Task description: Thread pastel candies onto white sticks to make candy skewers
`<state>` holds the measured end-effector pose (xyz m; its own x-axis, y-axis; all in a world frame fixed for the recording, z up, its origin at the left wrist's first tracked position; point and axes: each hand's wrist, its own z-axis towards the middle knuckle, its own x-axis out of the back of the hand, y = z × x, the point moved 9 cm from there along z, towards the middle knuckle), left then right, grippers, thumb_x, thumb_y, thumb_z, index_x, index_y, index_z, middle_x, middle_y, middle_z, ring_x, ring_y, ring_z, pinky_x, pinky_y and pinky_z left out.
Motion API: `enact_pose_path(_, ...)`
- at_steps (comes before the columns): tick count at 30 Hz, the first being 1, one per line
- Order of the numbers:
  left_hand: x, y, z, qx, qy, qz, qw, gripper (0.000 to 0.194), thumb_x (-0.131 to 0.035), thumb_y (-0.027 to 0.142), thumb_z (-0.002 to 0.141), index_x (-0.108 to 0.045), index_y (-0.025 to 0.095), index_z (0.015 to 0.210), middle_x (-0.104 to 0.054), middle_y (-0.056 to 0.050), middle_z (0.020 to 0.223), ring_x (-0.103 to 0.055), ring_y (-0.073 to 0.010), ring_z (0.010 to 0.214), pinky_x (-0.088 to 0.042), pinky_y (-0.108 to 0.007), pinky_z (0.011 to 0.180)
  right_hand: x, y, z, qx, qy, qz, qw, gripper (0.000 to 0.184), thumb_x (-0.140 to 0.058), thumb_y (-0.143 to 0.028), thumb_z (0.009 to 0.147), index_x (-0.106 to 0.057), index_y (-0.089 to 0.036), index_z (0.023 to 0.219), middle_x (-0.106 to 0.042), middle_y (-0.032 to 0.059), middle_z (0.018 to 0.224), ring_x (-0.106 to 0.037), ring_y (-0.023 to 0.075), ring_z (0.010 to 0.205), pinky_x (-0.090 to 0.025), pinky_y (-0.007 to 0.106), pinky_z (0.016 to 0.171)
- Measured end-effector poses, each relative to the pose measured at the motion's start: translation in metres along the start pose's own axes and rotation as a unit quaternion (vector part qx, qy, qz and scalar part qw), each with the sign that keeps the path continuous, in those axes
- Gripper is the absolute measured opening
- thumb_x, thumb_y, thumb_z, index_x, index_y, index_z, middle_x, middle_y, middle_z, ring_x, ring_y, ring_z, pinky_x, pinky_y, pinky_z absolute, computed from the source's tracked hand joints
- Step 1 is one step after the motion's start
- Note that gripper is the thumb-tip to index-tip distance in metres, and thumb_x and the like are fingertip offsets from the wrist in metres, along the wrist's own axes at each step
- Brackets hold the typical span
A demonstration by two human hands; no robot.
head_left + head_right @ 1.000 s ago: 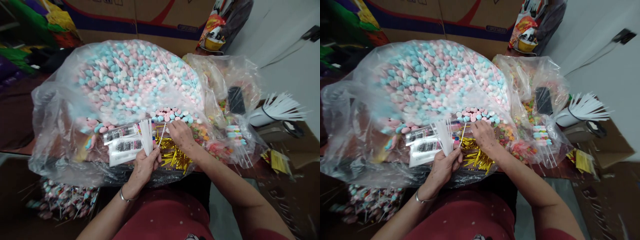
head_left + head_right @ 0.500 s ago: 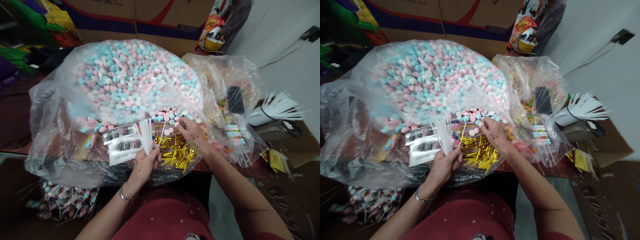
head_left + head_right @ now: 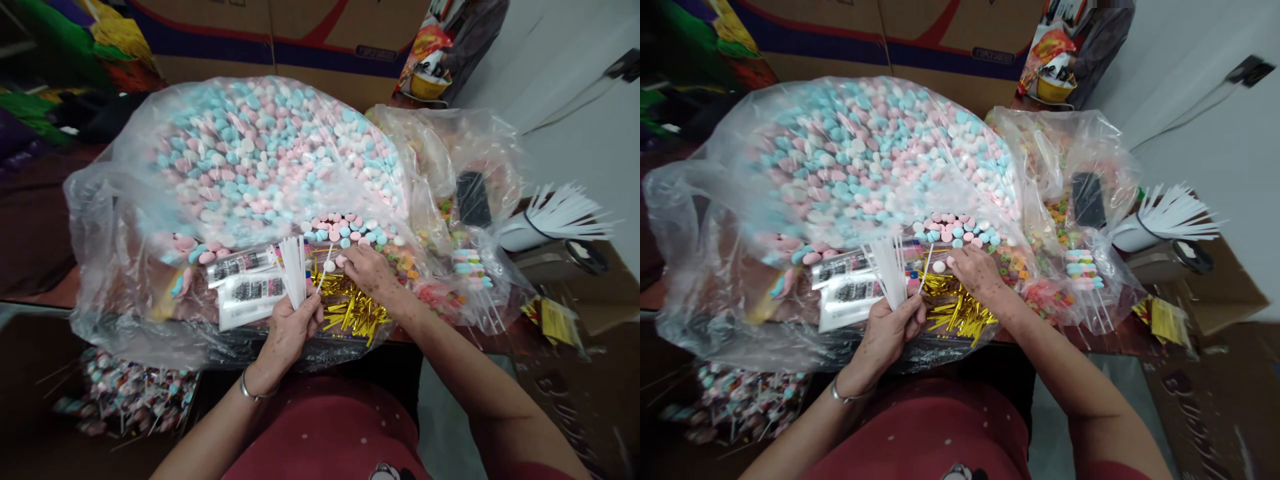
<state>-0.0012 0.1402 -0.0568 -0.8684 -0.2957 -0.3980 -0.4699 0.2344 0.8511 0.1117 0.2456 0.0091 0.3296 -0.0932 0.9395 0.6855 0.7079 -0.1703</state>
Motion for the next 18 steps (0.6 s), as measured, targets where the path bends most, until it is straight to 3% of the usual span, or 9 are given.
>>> enact_pose_path(5, 0.0, 0.002, -0.002, 0.0, 0.003, 0.007, 1.0, 0.032, -0.073, 0.044, 0.076, -0.059, 0.016, 0.084, -0.056, 0.006, 0.051, -0.035, -0.0035, 0.033, -0.023, -0.016, 0.034, -0.003, 0.001, 0.0, -0.001, -0.036, -0.009, 0.999, 0.016, -0.049, -0.015, 0.094, -0.065, -0.017, 0.091, -0.068, 0.0065, 0.085, -0.057, 0.019, 0.084, -0.043, 0.03, 0.077)
enact_pose_path(11, -0.002, 0.003, -0.001, 0.004, -0.001, 0.014, 1.0, 0.031, -0.072, 0.044, 0.075, -0.058, 0.016, 0.078, -0.056, 0.006, 0.05, -0.034, -0.0033, 0.032, -0.023, -0.017, 0.033, -0.009, -0.016, 0.001, 0.038, -0.083, -0.085, 0.992, 0.021, -0.046, -0.015, 0.097, -0.066, -0.014, 0.09, -0.068, 0.0099, 0.085, -0.057, 0.0213, 0.086, -0.044, 0.032, 0.079)
enact_pose_path(18, 0.0, -0.001, -0.001, -0.01, -0.015, 0.042, 0.999, 0.025, -0.068, 0.04, 0.08, -0.059, 0.017, 0.083, -0.057, 0.007, 0.052, -0.037, -0.0037, 0.032, -0.023, -0.017, 0.034, -0.012, -0.021, 0.015, -0.022, -0.107, -0.122, 0.986, 0.019, -0.049, -0.006, 0.089, -0.067, -0.012, 0.094, -0.069, 0.0136, 0.085, -0.06, 0.0244, 0.087, -0.045, 0.032, 0.073)
